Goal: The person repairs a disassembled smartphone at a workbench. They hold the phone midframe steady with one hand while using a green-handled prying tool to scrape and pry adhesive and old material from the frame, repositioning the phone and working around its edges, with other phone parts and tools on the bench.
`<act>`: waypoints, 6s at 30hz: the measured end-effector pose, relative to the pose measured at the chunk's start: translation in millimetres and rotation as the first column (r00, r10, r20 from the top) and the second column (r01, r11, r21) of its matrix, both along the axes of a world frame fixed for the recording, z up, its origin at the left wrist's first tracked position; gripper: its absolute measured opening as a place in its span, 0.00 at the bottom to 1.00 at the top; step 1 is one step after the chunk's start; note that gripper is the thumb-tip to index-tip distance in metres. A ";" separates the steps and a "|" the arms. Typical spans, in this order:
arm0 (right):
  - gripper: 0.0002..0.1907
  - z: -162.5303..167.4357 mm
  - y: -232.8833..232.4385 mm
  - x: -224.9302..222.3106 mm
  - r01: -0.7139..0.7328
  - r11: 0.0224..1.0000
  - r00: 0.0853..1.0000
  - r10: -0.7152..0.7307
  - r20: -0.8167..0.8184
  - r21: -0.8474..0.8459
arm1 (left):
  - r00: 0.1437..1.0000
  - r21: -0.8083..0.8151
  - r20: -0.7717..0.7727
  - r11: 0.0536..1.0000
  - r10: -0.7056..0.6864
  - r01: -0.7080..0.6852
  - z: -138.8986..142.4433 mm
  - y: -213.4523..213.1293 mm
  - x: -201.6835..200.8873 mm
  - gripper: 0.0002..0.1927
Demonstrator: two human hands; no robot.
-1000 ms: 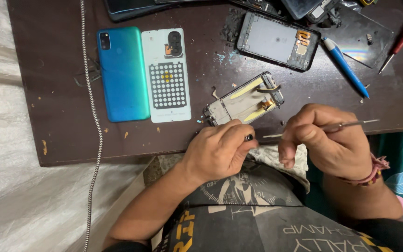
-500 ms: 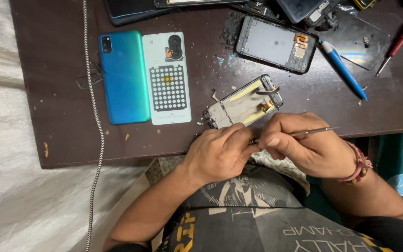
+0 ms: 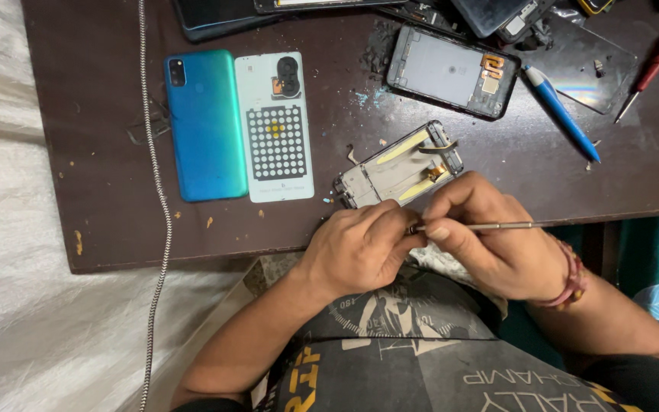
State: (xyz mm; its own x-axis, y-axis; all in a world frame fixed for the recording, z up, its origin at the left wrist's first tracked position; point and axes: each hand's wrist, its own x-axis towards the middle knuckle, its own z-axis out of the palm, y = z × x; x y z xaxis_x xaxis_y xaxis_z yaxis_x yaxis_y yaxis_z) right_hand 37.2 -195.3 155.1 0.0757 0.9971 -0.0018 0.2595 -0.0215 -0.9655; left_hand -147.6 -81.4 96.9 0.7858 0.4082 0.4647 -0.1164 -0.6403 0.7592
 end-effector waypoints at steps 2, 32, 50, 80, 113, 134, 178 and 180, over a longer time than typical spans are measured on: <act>0.11 1.1 1.3 -3.0 0.036 0.998 0.989 -0.045 0.138 0.061 | 1.000 0.010 0.014 1.000 -0.012 0.012 -1.0 -0.1 1.1 0.10; 0.08 -10.1 4.8 11.8 -0.053 0.963 0.983 0.004 0.184 0.264 | 0.999 0.033 0.032 0.999 -0.024 0.023 -1.2 3.0 -0.6 0.11; 0.05 -8.9 1.2 15.7 0.009 0.975 0.972 -0.060 0.227 0.220 | 1.000 -0.020 -0.003 1.000 -0.014 0.014 -3.4 6.0 -2.9 0.17; 0.11 -51.1 -28.7 11.9 0.393 0.854 0.815 -0.495 0.301 0.341 | 0.989 0.275 -0.073 0.955 0.132 -0.107 -10.1 21.7 -19.5 0.35; 0.10 -76.2 11.6 -27.1 0.197 0.951 0.914 -0.266 0.307 0.238 | 0.934 0.214 -0.295 0.967 0.202 -0.142 -13.9 45.4 -17.0 0.33; 0.11 -83.9 11.8 -38.2 0.277 0.931 0.877 -0.347 0.334 0.239 | 0.931 0.253 -0.295 0.957 0.214 -0.140 -16.3 47.6 -19.7 0.34; 0.11 -83.2 20.0 -29.8 0.232 0.930 0.911 -0.311 0.271 0.287 | 0.923 0.224 -0.314 0.962 0.220 -0.153 -13.7 50.4 -18.2 0.35; 0.10 -84.0 19.8 -30.4 0.236 0.932 0.911 -0.311 0.270 0.277 | 0.923 0.230 -0.315 0.961 0.221 -0.152 -13.8 51.2 -18.4 0.35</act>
